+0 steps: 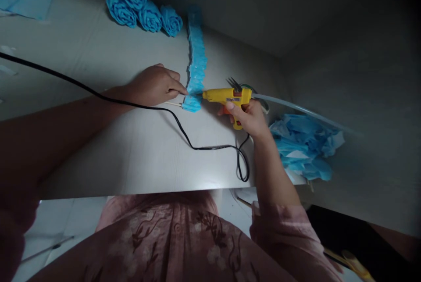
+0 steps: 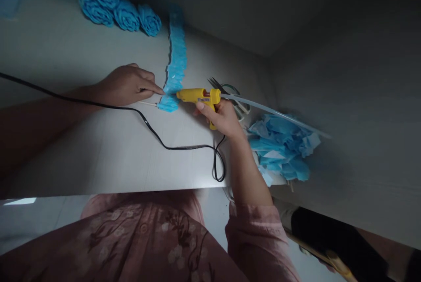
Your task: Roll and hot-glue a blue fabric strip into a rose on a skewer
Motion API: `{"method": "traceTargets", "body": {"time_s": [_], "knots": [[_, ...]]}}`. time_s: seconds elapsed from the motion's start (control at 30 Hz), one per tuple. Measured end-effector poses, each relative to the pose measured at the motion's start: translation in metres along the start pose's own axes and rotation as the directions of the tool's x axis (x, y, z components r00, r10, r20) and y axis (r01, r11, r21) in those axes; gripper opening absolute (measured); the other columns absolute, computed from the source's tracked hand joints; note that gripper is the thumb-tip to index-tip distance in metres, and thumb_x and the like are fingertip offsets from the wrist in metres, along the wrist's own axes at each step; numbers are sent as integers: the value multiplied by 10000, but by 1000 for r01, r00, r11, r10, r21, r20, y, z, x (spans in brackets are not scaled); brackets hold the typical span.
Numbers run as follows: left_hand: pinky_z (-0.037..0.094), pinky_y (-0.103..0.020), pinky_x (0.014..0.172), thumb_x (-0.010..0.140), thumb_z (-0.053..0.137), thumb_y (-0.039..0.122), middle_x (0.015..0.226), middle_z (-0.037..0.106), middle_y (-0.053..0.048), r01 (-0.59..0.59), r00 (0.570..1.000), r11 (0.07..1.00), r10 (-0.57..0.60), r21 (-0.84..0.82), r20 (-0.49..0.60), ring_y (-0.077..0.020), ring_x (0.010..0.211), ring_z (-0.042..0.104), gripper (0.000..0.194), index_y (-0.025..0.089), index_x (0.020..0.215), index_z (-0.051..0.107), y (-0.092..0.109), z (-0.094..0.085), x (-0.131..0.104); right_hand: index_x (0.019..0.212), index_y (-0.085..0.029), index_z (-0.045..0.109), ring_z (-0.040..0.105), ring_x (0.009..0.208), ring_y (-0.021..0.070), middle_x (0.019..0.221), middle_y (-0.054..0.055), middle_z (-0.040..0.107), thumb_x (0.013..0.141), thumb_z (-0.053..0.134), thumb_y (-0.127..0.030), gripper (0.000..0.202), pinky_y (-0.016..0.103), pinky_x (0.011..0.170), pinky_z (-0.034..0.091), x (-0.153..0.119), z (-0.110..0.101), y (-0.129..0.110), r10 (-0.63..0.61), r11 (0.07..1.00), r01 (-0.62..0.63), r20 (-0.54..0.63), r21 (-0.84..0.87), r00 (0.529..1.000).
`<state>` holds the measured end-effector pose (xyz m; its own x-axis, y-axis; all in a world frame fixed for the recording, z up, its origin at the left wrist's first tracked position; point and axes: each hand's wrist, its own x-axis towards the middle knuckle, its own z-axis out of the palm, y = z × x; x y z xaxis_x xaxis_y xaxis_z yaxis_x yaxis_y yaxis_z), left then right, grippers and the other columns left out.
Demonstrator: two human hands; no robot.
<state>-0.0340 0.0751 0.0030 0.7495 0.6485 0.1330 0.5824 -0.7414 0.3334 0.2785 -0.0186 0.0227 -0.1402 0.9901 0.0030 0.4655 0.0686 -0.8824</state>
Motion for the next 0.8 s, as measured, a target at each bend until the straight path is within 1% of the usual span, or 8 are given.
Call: {"method": "traceTargets", "body": {"time_s": [0.13, 0.2, 0.27, 0.43, 0.53, 0.67, 0.8], "knots": [[428, -404, 1039, 1072, 447, 309, 1160, 826, -25, 16, 1000, 1000, -16, -4, -8, -210, 1013, 704, 482, 307, 1263, 889, -4, 5, 1, 801, -219, 800, 529, 522, 124, 700, 43, 756, 827, 784, -927, 709, 278, 501, 425, 0, 4, 4, 11, 1000, -11, 34, -4, 999], [427, -395, 1032, 1058, 453, 317, 1128, 826, -3, 24, 1000, 1000, -24, 2, -21, -218, 1001, 708, 479, 342, 1239, 896, -6, 8, 1, 808, -222, 808, 534, 531, 129, 690, 41, 739, 830, 777, -933, 712, 280, 507, 428, 1, 5, 6, 15, 1000, -14, 39, -21, 999], [425, -386, 1034, 1056, 450, 316, 1113, 822, 5, 24, 1000, 1000, -24, 7, -20, -219, 995, 709, 483, 353, 1235, 897, -7, 9, 2, 808, -222, 807, 544, 543, 136, 687, 40, 727, 826, 766, -946, 726, 285, 511, 430, 1, 6, 7, 18, 999, -16, 41, -45, 999], [414, -394, 1045, 1061, 431, 278, 1175, 821, -53, 31, 999, 999, -31, 7, 6, -205, 989, 683, 510, 259, 1275, 894, 1, 3, 0, 788, -218, 797, 522, 543, 135, 659, 32, 692, 845, 754, -934, 720, 289, 510, 417, 1, 5, 4, 5, 997, -1, 45, -76, 999], [412, -403, 1046, 1068, 431, 251, 1189, 822, -60, 28, 999, 1000, -28, 0, 15, -206, 1006, 677, 501, 251, 1281, 885, 4, -1, 0, 784, -218, 790, 525, 541, 128, 704, 46, 739, 831, 787, -911, 694, 288, 508, 421, -1, 0, 1, 3, 998, -1, 35, -66, 999], [415, -406, 1033, 1058, 430, 234, 1228, 825, -54, 19, 1000, 1000, -19, 10, 25, -204, 1006, 669, 500, 249, 1276, 879, 4, -2, 0, 800, -228, 776, 533, 517, 128, 761, 52, 799, 810, 788, -916, 688, 291, 495, 433, -2, -5, -3, -1, 1000, 1, -18, 0, 1000], [420, -405, 1050, 1059, 422, 250, 1241, 833, -22, 21, 1000, 1000, -21, 12, 8, -190, 1003, 668, 503, 278, 1274, 876, 1, 1, 1, 789, -236, 783, 531, 511, 130, 760, 54, 815, 790, 795, -926, 691, 300, 504, 445, -1, -2, -5, -3, 1000, 3, -9, 15, 1000]]}}
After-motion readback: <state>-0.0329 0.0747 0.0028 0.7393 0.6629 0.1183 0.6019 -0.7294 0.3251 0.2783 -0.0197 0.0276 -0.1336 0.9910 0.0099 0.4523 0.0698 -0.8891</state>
